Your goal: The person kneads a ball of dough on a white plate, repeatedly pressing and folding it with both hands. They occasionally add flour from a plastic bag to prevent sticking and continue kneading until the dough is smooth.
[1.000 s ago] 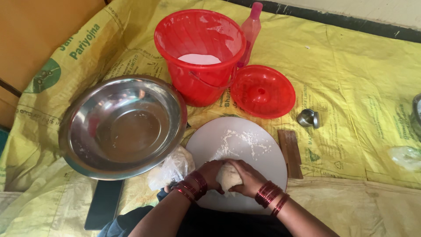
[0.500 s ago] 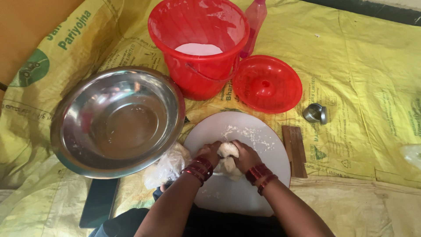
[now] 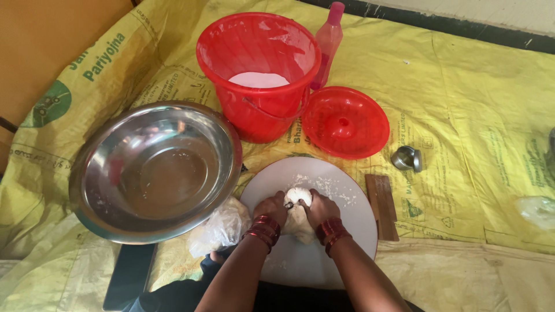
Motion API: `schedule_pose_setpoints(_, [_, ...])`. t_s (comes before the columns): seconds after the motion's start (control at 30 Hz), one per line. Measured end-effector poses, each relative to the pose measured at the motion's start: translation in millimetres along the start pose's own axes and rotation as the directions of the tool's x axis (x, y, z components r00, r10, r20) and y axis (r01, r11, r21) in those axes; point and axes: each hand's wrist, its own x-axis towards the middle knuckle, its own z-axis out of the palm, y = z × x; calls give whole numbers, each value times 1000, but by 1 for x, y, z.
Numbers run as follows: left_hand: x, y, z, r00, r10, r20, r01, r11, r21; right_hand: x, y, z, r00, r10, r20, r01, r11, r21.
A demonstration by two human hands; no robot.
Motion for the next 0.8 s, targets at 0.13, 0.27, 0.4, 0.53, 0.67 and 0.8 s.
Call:
schedule_pose_setpoints(0.13, [-28, -10, 5, 958, 186, -218, -220, 965, -143, -18, 10, 11, 983, -89, -160, 100, 993, 62])
schedule_pose_setpoints(0.27, [-68, -9, -17, 962, 272, -11, -272, 956, -114, -41, 18, 4, 917, -322, -237, 346, 936, 68])
schedule_pose_setpoints(0.4, [-96, 14, -42, 951, 254, 174, -268, 961, 65, -77, 20, -29, 929, -369, -14, 369, 926, 75])
schedule_pose_setpoints(0.53, [-109, 20, -43, 907, 354, 228, -396, 900, 182, -115, 14, -61, 879, -470, 82, 473, 881, -16])
schedule_pose_setpoints(0.67, [-98, 18, -14, 894, 441, 71, -444, 857, 261, -123, 0, -48, 932, -361, 38, 358, 896, -261])
schedule_pose_setpoints(0.8, [-75, 10, 5, 917, 397, 43, -393, 880, 267, -97, 9, -25, 904, -418, -91, 389, 891, -233])
